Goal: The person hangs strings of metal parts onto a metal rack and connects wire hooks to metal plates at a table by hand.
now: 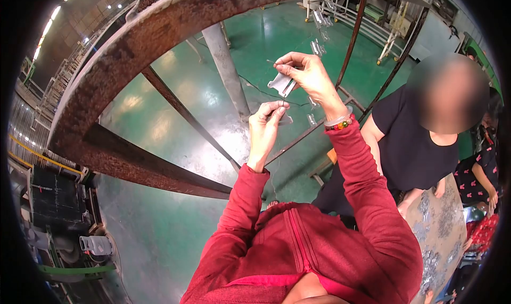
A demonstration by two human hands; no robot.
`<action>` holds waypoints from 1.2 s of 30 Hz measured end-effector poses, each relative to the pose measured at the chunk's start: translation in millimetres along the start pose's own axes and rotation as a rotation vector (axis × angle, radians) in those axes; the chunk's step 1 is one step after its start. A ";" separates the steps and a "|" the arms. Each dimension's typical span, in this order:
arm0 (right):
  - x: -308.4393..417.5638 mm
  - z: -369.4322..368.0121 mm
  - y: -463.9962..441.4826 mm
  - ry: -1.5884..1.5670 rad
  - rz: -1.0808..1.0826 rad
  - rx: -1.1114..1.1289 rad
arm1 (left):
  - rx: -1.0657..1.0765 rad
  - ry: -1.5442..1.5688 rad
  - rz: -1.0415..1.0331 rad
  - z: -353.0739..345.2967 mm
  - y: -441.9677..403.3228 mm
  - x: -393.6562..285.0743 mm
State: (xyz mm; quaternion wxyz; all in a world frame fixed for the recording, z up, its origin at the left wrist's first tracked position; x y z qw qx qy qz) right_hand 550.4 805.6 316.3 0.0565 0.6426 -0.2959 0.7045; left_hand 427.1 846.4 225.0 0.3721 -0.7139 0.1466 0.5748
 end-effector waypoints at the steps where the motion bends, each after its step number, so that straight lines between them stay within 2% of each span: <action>1: 1.6 -0.9 0.2 -0.012 -0.010 0.004 | -0.004 -0.013 -0.015 0.6 -0.2 0.1; 3: 4.4 -2.2 -1.5 -0.035 -0.030 0.013 | -0.027 -0.065 -0.039 2.7 -1.4 0.9; 7: 9.2 -0.7 -9.3 -0.007 0.088 -0.011 | -0.049 -0.202 -0.107 10.7 -7.2 1.5; 10: 23.4 -3.4 -5.6 0.012 0.242 -0.080 | -0.173 -0.049 -0.090 22.5 -6.7 -5.7; 14: 19.7 -3.0 -1.5 -0.082 0.297 -0.159 | -0.341 -0.248 -0.304 43.0 -11.9 -52.8; 19: 4.1 -14.4 -3.6 -0.218 0.338 -0.143 | -0.392 -0.649 -0.516 31.0 -42.8 -117.4; 21: -0.9 -18.2 -0.2 -0.199 0.370 -0.143 | -0.343 -0.669 -0.493 27.8 -46.5 -115.8; 26: -17.8 -34.8 2.5 -0.259 0.263 -0.002 | -0.267 -0.654 -0.415 37.4 -43.6 -104.4; 27: -14.8 -36.5 3.5 -0.251 0.265 0.024 | -0.237 -0.565 -0.416 39.0 -42.8 -98.8; 29: -4.1 -30.8 1.3 -0.202 0.338 0.063 | -0.245 -0.538 -0.324 45.7 -35.4 -97.0; 30: 3.9 -21.5 -5.7 -0.281 0.400 0.040 | -0.253 -0.514 -0.297 49.4 -33.3 -101.8; 34: 36.1 -18.6 -80.2 -0.527 0.547 0.017 | -0.339 -0.406 -0.288 59.6 -19.4 -114.2; 36: 47.6 -36.0 -154.7 -0.531 0.496 0.074 | -0.377 -0.393 -0.279 67.9 -14.6 -105.7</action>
Point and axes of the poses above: each hand's wrist, its own y-axis away from the middle knuckle, its own z-axis out of the back of the hand, x = y × z, the point moved 10 cm from there along -y, towards the middle knuckle, and after that the axes turned 6 degrees about -y, right-handed, at the moved point
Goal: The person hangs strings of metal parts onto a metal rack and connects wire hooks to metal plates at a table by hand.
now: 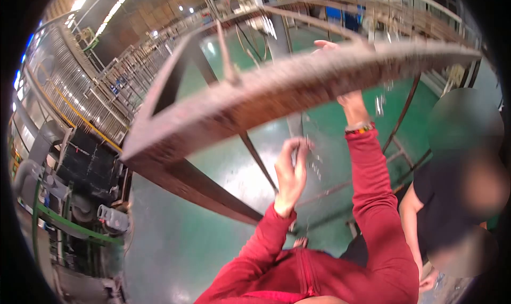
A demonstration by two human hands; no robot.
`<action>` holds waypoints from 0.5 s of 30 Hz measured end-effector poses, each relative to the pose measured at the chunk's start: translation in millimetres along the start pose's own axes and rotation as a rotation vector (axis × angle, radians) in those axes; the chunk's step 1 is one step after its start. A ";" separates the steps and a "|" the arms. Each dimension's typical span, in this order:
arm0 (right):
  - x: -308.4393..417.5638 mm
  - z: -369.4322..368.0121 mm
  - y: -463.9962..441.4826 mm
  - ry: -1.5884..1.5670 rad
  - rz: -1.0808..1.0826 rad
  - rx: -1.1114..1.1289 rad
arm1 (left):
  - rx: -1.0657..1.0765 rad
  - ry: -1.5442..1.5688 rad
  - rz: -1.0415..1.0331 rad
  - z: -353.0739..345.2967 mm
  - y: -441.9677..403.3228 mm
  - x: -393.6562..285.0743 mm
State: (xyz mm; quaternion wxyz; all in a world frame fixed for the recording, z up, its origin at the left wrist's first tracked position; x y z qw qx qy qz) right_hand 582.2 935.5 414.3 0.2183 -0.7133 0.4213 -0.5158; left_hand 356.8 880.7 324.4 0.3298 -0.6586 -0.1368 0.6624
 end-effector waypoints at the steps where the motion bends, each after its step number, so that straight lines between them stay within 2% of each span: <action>1: -16.4 -3.0 -34.8 -0.007 -0.031 0.019 | -0.003 0.007 0.036 2.8 0.7 1.4; 2: -26.4 -14.5 -59.3 0.006 -0.154 0.073 | 0.000 -0.009 0.027 4.5 1.2 -0.3; 3: -35.7 -22.4 -76.0 0.016 -0.227 -0.060 | -0.013 0.040 0.033 6.2 1.5 4.6; 8: -45.3 -43.5 -116.0 0.427 -0.230 0.003 | -0.015 0.070 0.043 14.0 9.0 6.6; 14: -33.3 -44.3 -111.3 0.445 -0.227 0.018 | -0.051 0.125 0.085 18.5 7.6 9.6; 15: -36.0 -42.1 -110.7 0.447 -0.244 0.024 | -0.033 -0.008 0.008 18.0 6.3 12.1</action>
Point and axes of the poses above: each hand's wrist, its own y-axis away from the middle knuckle, its own z-axis out of the back of the hand, x = y × z, the point moved 10 cm from there along -y, towards the middle knuckle, and after that the axes turned 6 degrees about -y, right-handed, at the moved point
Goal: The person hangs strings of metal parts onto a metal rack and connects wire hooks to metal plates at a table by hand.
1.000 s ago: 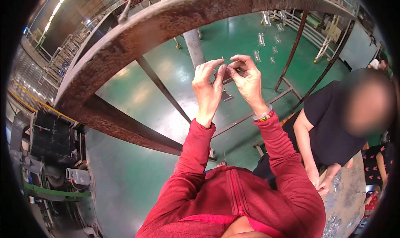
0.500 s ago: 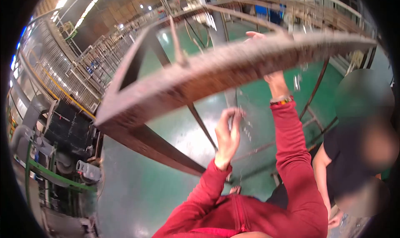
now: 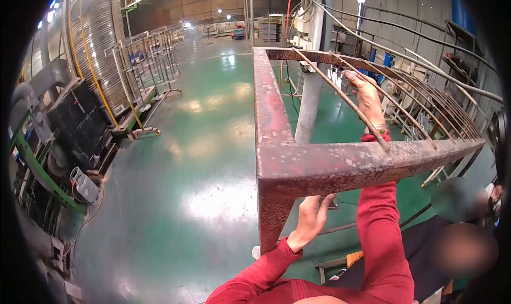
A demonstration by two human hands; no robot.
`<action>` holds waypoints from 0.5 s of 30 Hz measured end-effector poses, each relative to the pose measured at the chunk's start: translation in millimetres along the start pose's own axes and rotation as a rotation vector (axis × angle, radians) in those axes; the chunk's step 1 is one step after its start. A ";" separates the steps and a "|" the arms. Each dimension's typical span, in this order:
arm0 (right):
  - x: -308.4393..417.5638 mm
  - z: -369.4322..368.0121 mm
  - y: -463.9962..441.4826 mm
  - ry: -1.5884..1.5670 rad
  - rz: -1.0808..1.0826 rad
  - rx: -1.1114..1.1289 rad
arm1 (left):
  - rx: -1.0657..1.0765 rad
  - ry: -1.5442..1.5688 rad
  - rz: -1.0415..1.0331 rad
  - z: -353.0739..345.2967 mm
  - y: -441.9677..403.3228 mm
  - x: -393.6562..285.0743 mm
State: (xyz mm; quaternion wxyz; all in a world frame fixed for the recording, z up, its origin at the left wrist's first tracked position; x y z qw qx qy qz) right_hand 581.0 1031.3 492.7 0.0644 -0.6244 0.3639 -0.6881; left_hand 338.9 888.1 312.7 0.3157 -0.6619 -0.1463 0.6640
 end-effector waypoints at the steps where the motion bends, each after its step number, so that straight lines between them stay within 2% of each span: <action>1: -2.6 0.4 -0.5 -0.012 -0.015 0.011 | 0.005 0.016 0.023 -1.8 1.4 5.3; 6: 3.2 -6.5 3.0 -0.027 -0.051 0.087 | 0.049 -0.034 0.026 -9.2 2.5 6.0; 9: 6.3 -11.3 -1.8 -0.025 -0.034 0.151 | -0.019 -0.002 -0.016 -7.7 1.5 0.9; 12: 6.4 -12.2 -5.6 -0.037 -0.040 0.188 | -0.021 0.184 0.107 -9.3 0.8 4.5; 15: 1.8 -9.5 -11.1 -0.082 -0.037 0.228 | -0.044 0.168 0.032 -7.3 -1.1 -2.7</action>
Point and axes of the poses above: each hand's wrist, its own y-axis away from the middle knuckle, its own z-axis out of the back of the hand, x = y × z, the point moved 10 cm from there along -y, towards the middle knuckle, and after that the axes turned 6 degrees about -y, right-handed, at the moved point
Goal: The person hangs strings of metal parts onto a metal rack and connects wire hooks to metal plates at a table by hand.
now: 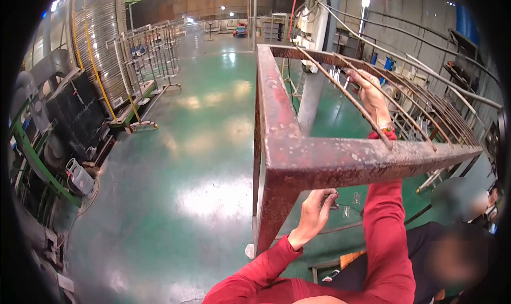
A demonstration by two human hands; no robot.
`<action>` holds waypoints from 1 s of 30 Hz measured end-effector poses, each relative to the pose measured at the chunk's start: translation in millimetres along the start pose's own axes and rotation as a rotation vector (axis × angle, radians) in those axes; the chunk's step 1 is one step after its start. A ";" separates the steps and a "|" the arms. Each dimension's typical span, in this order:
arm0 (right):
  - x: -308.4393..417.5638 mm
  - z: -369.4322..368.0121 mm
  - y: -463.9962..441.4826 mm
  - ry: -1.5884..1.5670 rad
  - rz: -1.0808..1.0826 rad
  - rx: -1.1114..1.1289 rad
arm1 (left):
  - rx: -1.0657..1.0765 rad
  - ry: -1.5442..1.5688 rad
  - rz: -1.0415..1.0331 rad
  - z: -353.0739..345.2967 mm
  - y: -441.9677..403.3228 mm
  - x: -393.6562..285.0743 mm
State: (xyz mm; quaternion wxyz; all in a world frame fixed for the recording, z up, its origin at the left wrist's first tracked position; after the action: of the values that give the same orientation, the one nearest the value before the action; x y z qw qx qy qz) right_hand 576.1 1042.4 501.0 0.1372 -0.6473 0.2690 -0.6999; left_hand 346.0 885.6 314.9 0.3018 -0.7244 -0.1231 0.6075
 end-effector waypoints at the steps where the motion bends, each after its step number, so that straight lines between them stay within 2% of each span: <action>1: 2.0 3.0 -1.6 -0.019 0.029 0.035 | 0.014 0.010 0.005 -1.6 0.0 -0.8; 3: 15.6 8.8 0.6 -0.164 0.110 0.046 | 0.037 0.023 -0.004 -3.7 1.9 1.3; 4: 13.5 17.7 -3.5 -0.189 0.054 -0.002 | 0.048 0.016 0.010 -3.0 2.4 -1.5; 5: 25.2 16.6 3.0 -0.143 0.094 -0.029 | 0.047 0.011 0.008 -2.9 3.8 -2.2; 8: 20.2 10.6 14.1 -0.126 0.042 0.075 | 0.030 0.008 -0.083 -4.9 4.1 -3.4; 10: 13.3 4.3 36.0 -0.256 -0.017 0.002 | 0.030 0.037 -0.089 -7.7 2.9 -3.8; 11: 4.5 13.6 35.4 -0.152 0.057 0.061 | 0.026 0.058 -0.075 -9.7 2.6 -2.5; 12: -2.6 6.5 56.8 -0.201 -0.102 0.006 | 0.020 0.078 -0.062 -11.0 2.1 -1.4; 13: 11.1 17.1 79.2 0.326 0.222 0.004 | 0.024 0.114 -0.027 -12.2 1.1 -1.3; 15: -2.8 26.3 117.0 0.583 0.368 -0.008 | 0.024 0.121 -0.038 -13.1 -0.9 3.1; 18: -34.2 0.1 155.1 -0.236 -0.122 -0.092 | 0.107 0.096 -0.024 -23.6 -1.8 8.9; 23: -47.5 -3.9 211.3 -0.141 -0.253 -0.125 | 0.158 0.024 0.013 -40.2 3.6 28.8; 30: -36.1 5.2 234.2 -0.051 -0.322 -0.226 | 0.222 0.000 0.029 -59.9 12.4 46.5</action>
State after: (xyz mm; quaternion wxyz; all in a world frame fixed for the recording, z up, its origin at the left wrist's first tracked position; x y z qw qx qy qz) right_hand 549.0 869.4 341.3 -0.0431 -0.7107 0.2352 -0.6616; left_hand 411.7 883.9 274.9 0.3714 -0.6883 -0.0446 0.6216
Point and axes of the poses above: each hand's wrist, its own y-axis away from the middle knuckle, its own z-axis out of the back of the hand, x = y × z, the point moved 10 cm from there along -y, towards the middle knuckle, and after that the axes turned 6 degrees about -y, right-handed, at the moved point
